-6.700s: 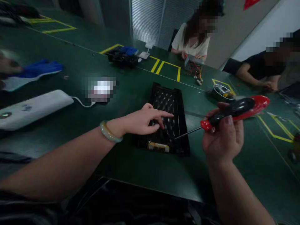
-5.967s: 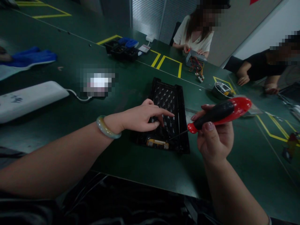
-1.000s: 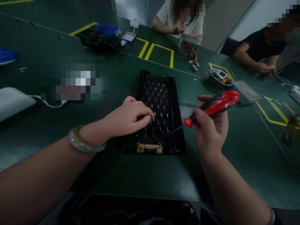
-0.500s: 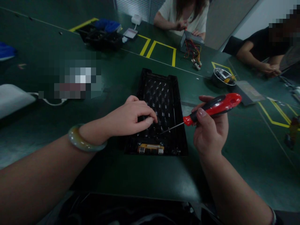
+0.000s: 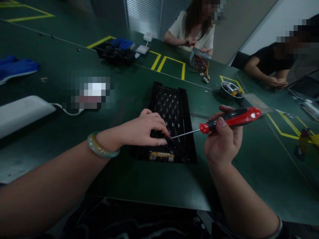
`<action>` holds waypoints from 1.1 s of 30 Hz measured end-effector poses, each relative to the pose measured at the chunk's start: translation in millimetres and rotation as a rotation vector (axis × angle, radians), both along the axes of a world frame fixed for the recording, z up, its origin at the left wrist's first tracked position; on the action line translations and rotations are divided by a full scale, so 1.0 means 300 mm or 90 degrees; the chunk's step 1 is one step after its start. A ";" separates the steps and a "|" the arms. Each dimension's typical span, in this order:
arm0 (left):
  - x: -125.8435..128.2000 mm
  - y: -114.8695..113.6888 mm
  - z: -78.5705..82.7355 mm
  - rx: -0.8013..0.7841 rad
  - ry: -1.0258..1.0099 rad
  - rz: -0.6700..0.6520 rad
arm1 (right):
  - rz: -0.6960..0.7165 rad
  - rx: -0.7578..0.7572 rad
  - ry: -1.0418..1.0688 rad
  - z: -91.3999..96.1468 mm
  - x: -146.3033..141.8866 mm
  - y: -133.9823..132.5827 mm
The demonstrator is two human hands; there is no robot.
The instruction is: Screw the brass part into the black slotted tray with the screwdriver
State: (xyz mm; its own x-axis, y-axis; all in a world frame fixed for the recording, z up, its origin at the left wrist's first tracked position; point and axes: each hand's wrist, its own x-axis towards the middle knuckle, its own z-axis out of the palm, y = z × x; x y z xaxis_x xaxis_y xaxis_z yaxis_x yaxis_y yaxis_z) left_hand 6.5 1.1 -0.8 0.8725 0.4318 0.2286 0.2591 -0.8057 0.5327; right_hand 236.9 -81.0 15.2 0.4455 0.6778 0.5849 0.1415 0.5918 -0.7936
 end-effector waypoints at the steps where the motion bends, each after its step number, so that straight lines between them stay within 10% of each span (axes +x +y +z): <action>1: 0.001 -0.001 0.001 -0.001 0.000 -0.001 | 0.007 -0.002 0.011 0.002 -0.002 -0.003; 22: -0.025 0.008 0.034 -0.313 -0.159 0.071 | -0.110 0.203 0.029 0.054 -0.017 -0.032; 33: -0.032 0.012 0.032 -0.319 -0.169 0.067 | -0.087 0.240 0.035 0.051 -0.029 -0.036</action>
